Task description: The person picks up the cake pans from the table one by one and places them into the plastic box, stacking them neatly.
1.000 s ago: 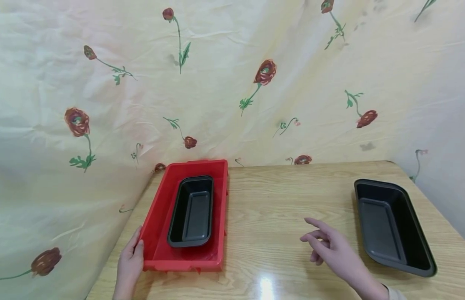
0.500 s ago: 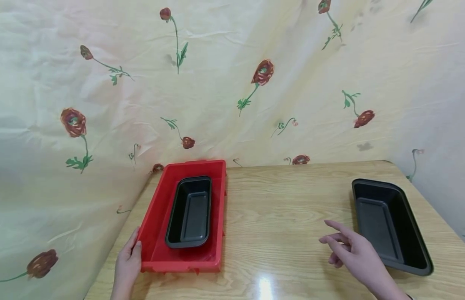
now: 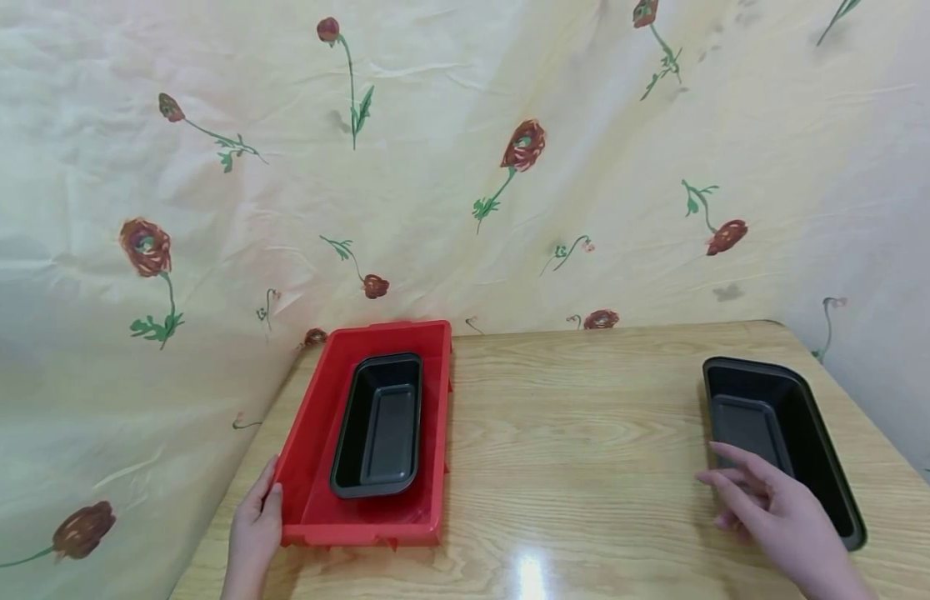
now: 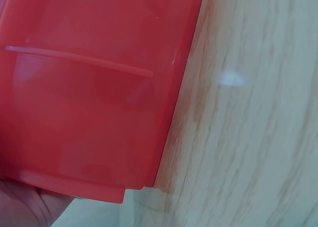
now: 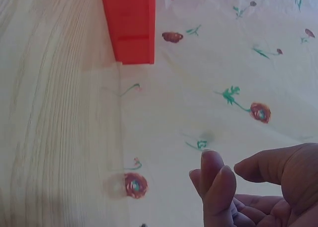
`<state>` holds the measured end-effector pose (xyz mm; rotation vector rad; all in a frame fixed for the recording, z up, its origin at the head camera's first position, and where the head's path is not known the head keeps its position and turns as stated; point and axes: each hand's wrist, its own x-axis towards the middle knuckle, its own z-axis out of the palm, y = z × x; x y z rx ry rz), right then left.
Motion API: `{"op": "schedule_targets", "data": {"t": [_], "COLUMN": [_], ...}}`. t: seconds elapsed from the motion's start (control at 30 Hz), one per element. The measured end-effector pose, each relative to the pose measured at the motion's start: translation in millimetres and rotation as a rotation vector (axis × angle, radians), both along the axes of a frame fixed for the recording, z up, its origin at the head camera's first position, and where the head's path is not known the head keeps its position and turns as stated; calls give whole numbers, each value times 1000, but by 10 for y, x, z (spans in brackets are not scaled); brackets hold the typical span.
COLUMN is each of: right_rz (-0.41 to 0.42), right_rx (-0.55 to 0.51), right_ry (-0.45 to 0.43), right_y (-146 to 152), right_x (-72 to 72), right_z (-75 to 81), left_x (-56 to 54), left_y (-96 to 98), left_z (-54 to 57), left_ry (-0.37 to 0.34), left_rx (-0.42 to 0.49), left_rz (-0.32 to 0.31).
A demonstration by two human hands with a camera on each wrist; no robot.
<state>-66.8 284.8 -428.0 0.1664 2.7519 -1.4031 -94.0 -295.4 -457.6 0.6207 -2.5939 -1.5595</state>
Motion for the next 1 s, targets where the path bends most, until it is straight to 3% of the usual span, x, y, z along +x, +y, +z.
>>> {"op": "schedule_targets", "data": {"t": [0.3, 0.63, 1.0], "right_rz": [-41, -93, -211], "right_rx": [42, 77, 125], "right_ry": [-35, -4, 51], "right_y": [206, 444, 776], "right_x": [37, 84, 110], "right_z": [-33, -99, -211], "left_x": [3, 24, 44], "left_y": [-10, -14, -40], "left_z": [0, -2, 9], "left_ry": [-9, -26, -8], "left_rx": [1, 18, 32], "left_rz": [23, 49, 11]}}
